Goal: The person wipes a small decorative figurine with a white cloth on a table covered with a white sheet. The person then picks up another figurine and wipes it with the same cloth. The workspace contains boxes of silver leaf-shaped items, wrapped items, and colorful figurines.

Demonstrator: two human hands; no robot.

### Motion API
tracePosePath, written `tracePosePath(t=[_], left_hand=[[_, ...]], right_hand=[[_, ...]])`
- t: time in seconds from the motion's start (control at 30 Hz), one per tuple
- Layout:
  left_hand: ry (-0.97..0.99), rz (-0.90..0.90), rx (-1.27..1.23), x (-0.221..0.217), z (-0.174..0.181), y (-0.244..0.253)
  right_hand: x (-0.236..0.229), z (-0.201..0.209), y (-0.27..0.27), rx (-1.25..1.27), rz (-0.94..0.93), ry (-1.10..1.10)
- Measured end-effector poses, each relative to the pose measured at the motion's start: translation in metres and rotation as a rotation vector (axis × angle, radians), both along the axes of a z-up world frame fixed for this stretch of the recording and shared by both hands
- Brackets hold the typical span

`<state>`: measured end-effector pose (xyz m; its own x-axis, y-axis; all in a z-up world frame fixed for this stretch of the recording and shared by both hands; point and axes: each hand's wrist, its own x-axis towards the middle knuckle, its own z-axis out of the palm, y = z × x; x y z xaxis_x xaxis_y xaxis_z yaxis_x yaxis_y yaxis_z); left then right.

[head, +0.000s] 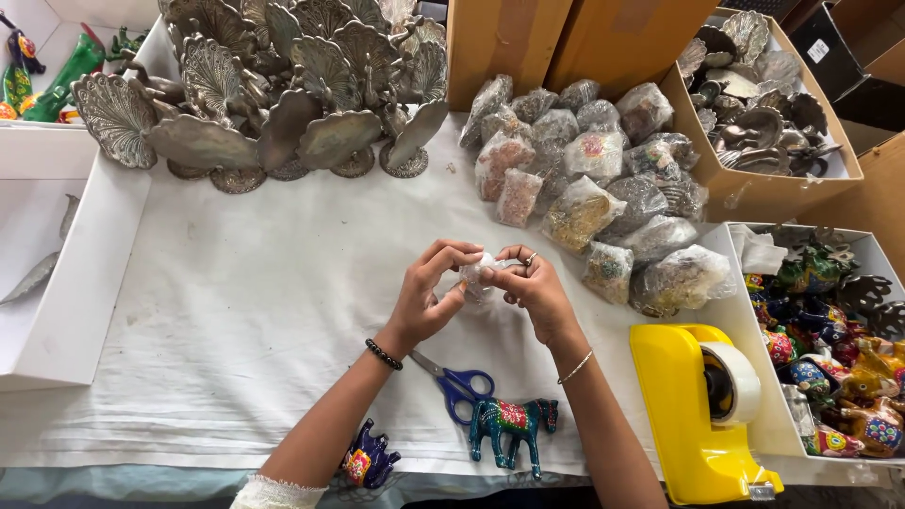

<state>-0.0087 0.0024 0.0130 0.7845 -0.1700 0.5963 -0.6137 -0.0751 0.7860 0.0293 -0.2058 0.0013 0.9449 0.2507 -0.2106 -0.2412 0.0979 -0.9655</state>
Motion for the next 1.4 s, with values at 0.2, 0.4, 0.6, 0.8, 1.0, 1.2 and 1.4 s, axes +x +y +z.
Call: tracePosePath(t=[0.2,0.4,0.6,0.8,1.0,1.2,1.4], left_hand=[[0.075,-0.020,-0.091,0.004,-0.010,0.000],[0.191,-0.079,-0.206,0.011,-0.021,-0.001],[0.278,-0.110,-0.332,0.017,-0.037,-0.003],[0.334,-0.023,-0.267,0.022,-0.038,-0.006],[0.332,-0.121,-0.306,0.021,-0.041,-0.007],[0.362,-0.173,-0.316,0.017,-0.036,-0.008],[0.331,-0.163,-0.305,0.017,-0.036,-0.009]], right_hand=[[0.000,-0.017,0.005,-0.477,-0.142,-0.223],[-0.006,-0.016,0.003,-0.439,0.085,-0.368],[-0.014,-0.007,0.013,-0.607,0.072,-0.453],[-0.018,-0.004,0.014,-0.466,-0.017,-0.471],[-0.014,-0.023,0.006,-0.163,-0.111,-0.481],[-0.014,-0.022,0.003,-0.107,-0.134,-0.499],[-0.012,-0.031,0.001,-0.146,-0.207,-0.527]])
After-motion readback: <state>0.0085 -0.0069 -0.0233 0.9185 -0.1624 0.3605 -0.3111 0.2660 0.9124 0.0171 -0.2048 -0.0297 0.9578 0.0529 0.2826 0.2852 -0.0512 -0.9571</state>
